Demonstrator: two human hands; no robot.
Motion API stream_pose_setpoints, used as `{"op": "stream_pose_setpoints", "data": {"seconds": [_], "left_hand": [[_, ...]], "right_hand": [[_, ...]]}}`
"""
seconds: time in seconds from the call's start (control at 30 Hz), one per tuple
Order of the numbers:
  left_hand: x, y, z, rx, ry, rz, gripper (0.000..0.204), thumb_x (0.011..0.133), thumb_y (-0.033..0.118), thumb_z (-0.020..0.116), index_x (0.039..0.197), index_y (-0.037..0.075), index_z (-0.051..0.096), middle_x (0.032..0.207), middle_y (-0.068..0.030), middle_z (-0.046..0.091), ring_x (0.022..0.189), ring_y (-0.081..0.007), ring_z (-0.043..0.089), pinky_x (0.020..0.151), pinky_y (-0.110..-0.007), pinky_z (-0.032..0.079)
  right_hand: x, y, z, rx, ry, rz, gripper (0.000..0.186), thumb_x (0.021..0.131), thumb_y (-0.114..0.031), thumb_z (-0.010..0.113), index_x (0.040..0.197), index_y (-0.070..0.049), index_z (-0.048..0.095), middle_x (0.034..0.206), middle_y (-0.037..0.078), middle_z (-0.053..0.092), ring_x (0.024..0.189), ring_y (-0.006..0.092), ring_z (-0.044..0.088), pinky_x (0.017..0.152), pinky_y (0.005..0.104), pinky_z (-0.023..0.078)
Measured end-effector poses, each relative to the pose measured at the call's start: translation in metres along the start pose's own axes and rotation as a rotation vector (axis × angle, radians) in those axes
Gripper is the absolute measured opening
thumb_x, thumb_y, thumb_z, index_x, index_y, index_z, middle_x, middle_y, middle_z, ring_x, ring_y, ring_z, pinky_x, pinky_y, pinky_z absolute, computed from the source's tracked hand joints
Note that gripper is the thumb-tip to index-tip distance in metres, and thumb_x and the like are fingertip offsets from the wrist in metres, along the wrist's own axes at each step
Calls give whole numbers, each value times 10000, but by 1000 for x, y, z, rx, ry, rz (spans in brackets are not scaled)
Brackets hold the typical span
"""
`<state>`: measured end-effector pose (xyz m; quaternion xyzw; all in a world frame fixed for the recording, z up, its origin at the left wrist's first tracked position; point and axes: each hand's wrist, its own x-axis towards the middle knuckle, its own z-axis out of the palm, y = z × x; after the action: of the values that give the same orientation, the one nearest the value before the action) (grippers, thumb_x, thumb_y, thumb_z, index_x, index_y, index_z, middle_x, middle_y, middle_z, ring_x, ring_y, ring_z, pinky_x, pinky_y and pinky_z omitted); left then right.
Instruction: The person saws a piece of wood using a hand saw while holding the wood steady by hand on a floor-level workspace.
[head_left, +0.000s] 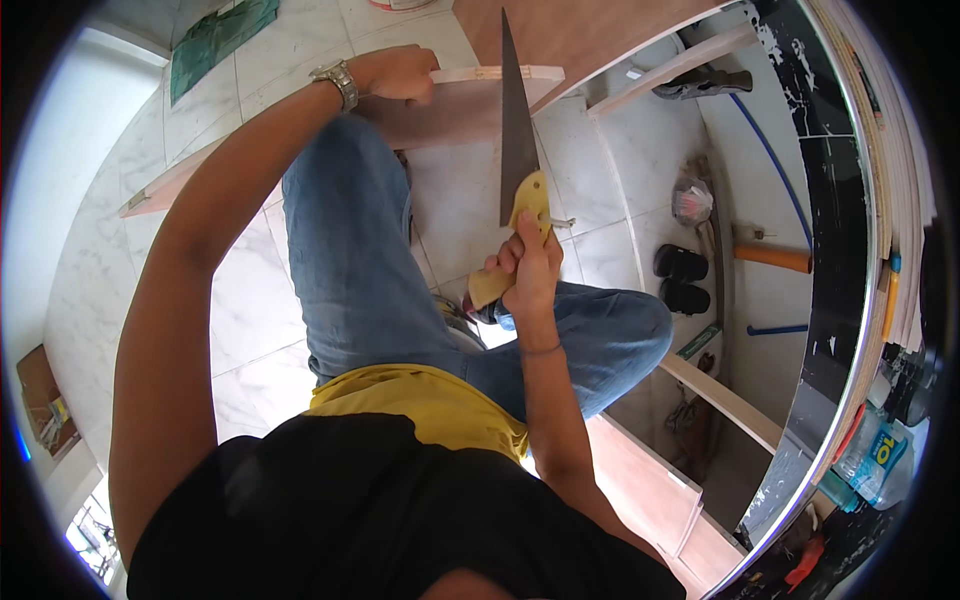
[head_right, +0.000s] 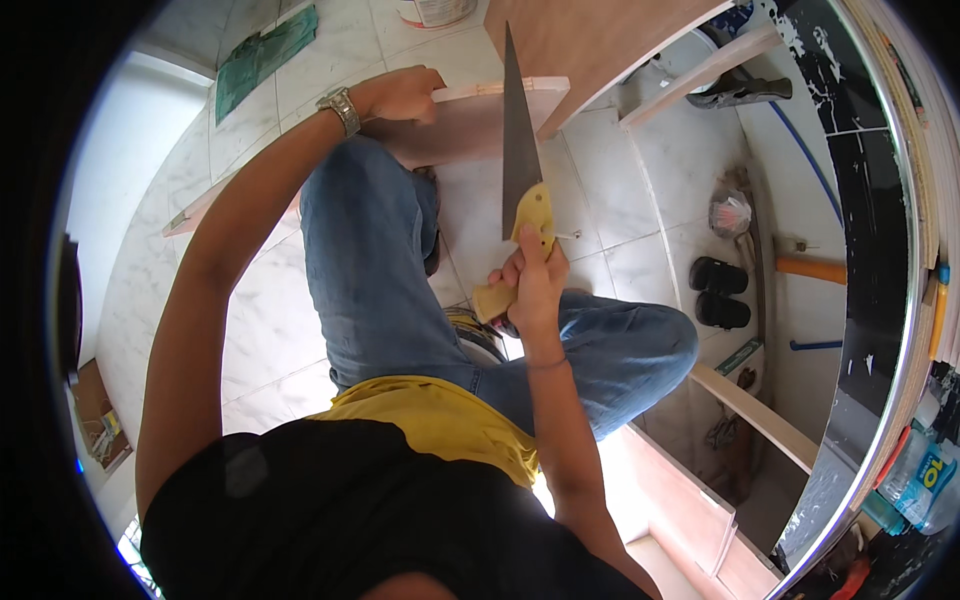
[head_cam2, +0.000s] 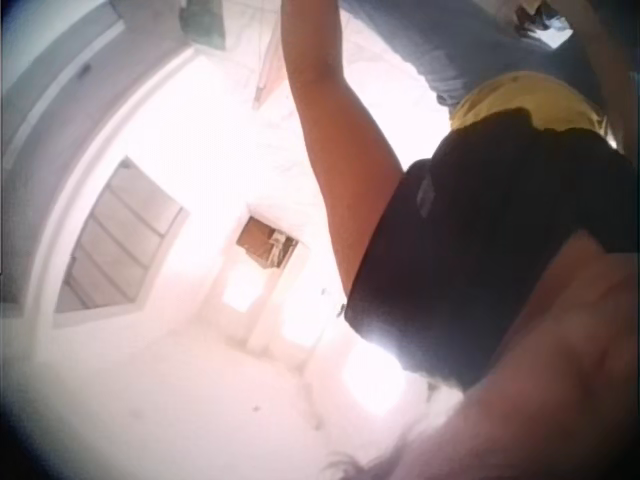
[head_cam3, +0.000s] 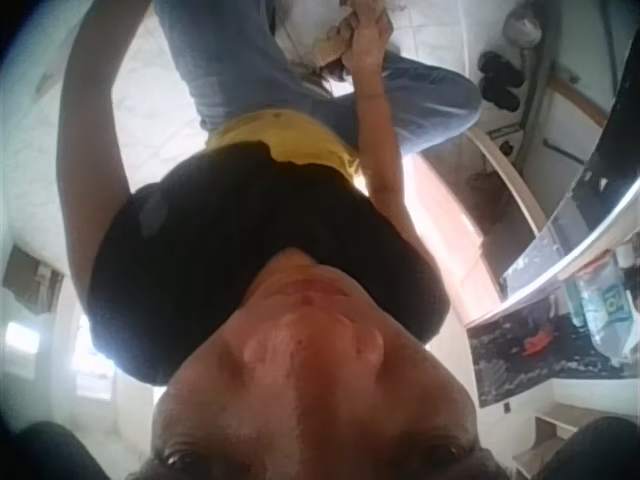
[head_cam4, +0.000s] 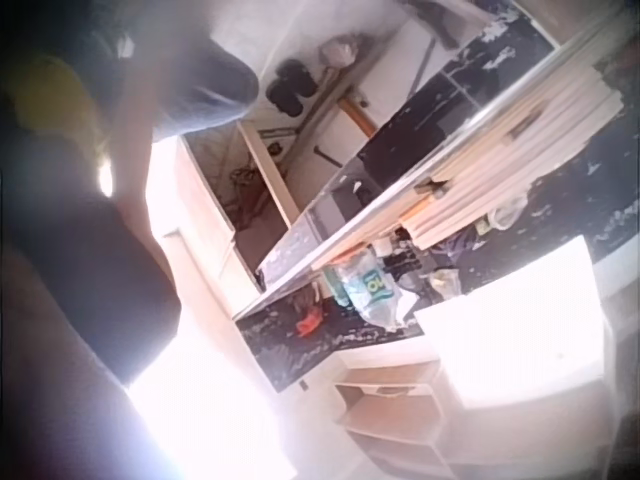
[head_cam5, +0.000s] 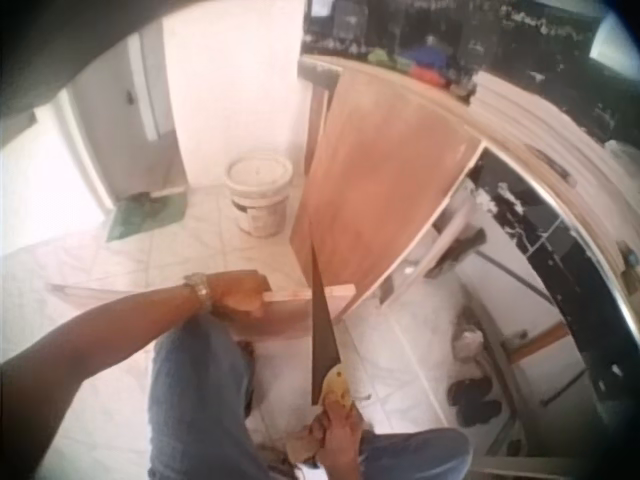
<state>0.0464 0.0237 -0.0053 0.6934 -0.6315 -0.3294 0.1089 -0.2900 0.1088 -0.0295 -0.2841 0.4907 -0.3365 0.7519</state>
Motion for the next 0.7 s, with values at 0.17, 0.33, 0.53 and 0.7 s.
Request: {"op": "stream_pose_setpoints", "data": {"seconds": [0.17,0.33,0.53,0.7], "left_hand": [[12,0,0,100,-128,-41,531,625,115,650,1102,-112,704,694,-178,676,623,-256,631,613,-387,496],[0,2,-2,-9,-17,-39,500,620,108,641,1065,-109,713,664,-149,652,609,-232,611,599,-371,482],[8,11,0,44,-97,-46,515,625,87,640,1098,-107,706,689,-171,679,634,-269,647,628,-391,507],[2,-9,4,2,30,28,484,620,85,646,1064,-94,719,675,-167,676,618,-265,643,618,-384,505]], "right_hand": [[72,-14,53,85,-89,-44,237,1001,-305,700,978,-112,565,627,-58,331,497,89,361,485,338,475],[27,-10,24,64,-25,-21,239,995,-287,702,975,-93,564,632,-44,348,505,97,362,496,349,481],[63,-12,42,94,-52,-42,281,998,-316,693,1009,-56,588,613,-44,381,467,89,386,455,325,502],[16,-5,17,45,-14,-11,248,995,-270,697,925,-71,568,630,-42,358,511,105,376,482,333,468]]}}
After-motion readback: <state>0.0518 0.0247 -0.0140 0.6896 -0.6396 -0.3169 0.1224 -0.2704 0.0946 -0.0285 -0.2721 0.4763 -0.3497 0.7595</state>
